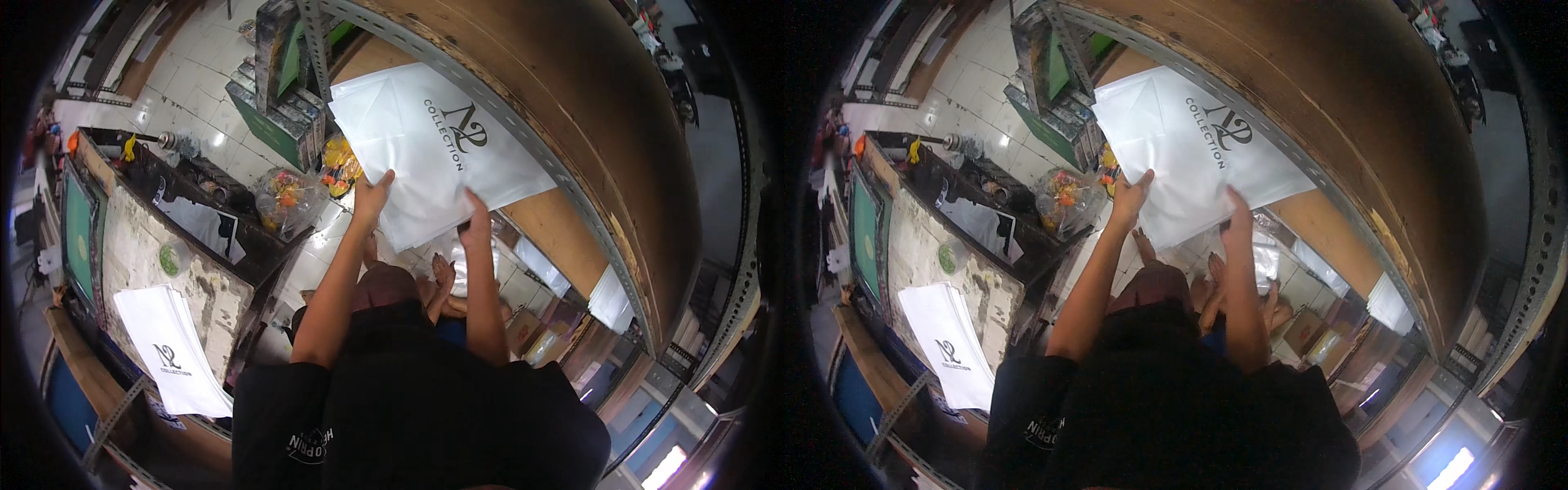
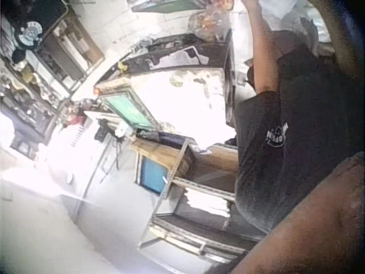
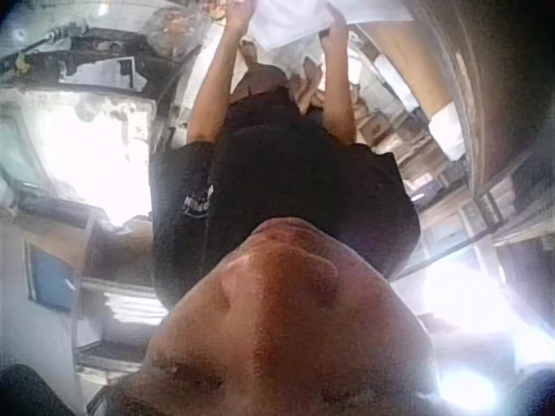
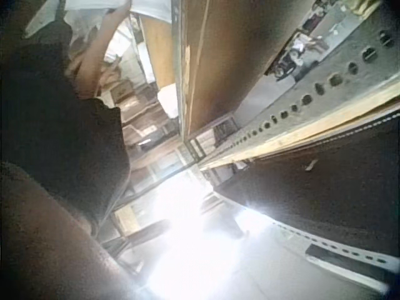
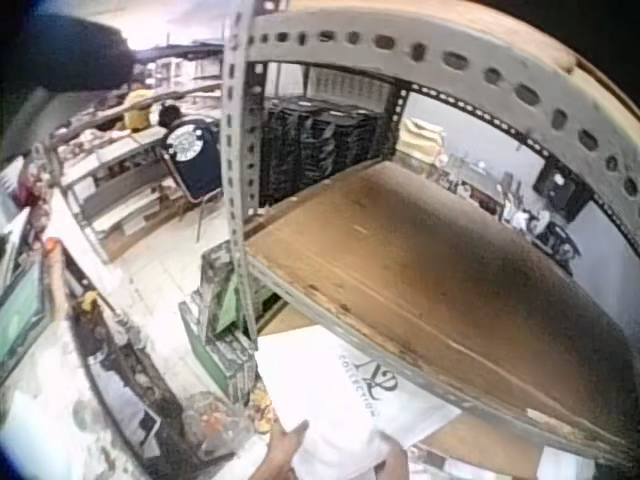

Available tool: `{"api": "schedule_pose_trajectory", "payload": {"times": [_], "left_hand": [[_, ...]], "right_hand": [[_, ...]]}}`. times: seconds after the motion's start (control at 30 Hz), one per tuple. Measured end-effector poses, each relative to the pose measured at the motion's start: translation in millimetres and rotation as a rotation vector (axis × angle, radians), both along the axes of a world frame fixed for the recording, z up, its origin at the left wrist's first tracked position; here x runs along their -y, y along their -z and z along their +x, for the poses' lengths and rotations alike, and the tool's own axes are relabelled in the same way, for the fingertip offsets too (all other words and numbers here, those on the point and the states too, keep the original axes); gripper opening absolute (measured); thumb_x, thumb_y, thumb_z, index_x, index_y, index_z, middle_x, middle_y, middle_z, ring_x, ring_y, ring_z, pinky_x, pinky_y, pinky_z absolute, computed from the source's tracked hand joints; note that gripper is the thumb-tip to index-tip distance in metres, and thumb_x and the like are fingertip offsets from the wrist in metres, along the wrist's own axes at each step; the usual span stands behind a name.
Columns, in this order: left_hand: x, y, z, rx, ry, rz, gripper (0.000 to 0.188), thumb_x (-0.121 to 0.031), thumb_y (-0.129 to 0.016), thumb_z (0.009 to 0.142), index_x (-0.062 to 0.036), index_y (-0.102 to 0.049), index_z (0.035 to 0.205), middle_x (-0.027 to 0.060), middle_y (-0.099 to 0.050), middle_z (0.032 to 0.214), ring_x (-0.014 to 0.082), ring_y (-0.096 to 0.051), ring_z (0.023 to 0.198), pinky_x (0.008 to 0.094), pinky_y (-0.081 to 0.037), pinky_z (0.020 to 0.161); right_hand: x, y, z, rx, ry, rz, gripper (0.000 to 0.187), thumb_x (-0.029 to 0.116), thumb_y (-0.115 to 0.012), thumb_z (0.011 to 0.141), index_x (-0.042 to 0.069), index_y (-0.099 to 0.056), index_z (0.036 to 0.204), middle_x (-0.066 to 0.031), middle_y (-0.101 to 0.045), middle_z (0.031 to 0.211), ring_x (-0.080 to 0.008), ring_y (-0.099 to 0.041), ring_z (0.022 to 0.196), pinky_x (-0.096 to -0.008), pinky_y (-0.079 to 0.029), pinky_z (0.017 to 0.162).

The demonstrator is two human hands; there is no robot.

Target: The person folds white plastic shopping bags and stacks them on a workbench. The person then places the stack into a larger clear plastic bag and seals it.

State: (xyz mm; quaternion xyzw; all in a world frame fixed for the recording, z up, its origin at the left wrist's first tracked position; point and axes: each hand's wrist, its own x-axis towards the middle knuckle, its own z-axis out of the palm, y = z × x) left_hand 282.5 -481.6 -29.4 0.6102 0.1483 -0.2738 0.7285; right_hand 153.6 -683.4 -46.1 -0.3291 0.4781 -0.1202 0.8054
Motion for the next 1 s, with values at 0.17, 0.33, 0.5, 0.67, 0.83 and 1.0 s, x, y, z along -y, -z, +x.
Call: {"api": "schedule_pose_trajectory", "payload": {"times": [0.17,0.33,0.5,0.67,0.83,1.0], "left_hand": [[-14,-19,-13,-0.091,-0.053,0.019,0.032,-0.013,-0.071,0.096,0.0037,-0.064,0.123,0.0139,-0.073,0.112,0.0215,-0.071,0.099,0.0353,-0.057,0.084],[-57,-57,-33,0.220,0.007,0.449,0.040,-0.022,-0.072,0.094,0.0043,-0.065,0.123,0.0195,-0.074,0.110,0.0292,-0.071,0.103,0.0404,-0.056,0.090],[-141,-172,-55,0.217,-0.017,0.189,0.048,-0.029,-0.069,0.098,0.0023,-0.059,0.134,0.0127,-0.069,0.119,0.0198,-0.063,0.107,0.0347,-0.049,0.099],[-276,-254,-124,0.197,-0.147,0.173,0.042,-0.026,-0.068,0.100,0.0018,-0.061,0.131,0.0103,-0.071,0.114,0.0171,-0.065,0.102,0.0331,-0.052,0.092],[-430,-280,-211,0.234,-0.547,0.489,0.042,-0.021,-0.074,0.097,0.0037,-0.061,0.128,0.0099,-0.071,0.109,0.0154,-0.068,0.094,0.0322,-0.055,0.084],[-611,-266,-307,0.363,-1.116,0.612,0.044,-0.021,-0.076,0.095,0.0074,-0.061,0.126,0.0123,-0.069,0.115,0.0174,-0.066,0.100,0.0316,-0.053,0.087]], "right_hand": [[75,-52,-1,0.092,0.195,0.090,0.047,0.026,-0.065,0.096,0.004,-0.058,0.137,-0.0160,-0.062,0.136,-0.0327,-0.059,0.125,-0.0475,-0.045,0.110],[127,-10,-55,-0.211,-0.637,-1.420,0.046,0.020,-0.056,0.098,0.001,-0.055,0.139,-0.0190,-0.059,0.139,-0.0339,-0.060,0.121,-0.0454,-0.048,0.107],[21,-116,-24,-0.049,-0.133,-0.281,0.053,0.031,-0.053,0.104,-0.008,-0.050,0.141,-0.0223,-0.056,0.141,-0.0355,-0.059,0.124,-0.0465,-0.048,0.108],[-136,-210,-18,0.197,-0.351,0.044,0.054,0.028,-0.056,0.105,-0.008,-0.046,0.144,-0.0217,-0.053,0.144,-0.0346,-0.055,0.129,-0.0472,-0.046,0.109],[-292,-230,9,0.372,-0.660,0.055,0.049,0.020,-0.056,0.105,-0.006,-0.046,0.145,-0.0200,-0.056,0.140,-0.0311,-0.059,0.125,-0.0424,-0.048,0.107],[-522,-242,58,0.450,-0.784,0.298,0.049,0.005,-0.068,0.095,-0.007,-0.049,0.140,-0.0166,-0.061,0.131,-0.0279,-0.062,0.119,-0.0398,-0.050,0.106]]}}
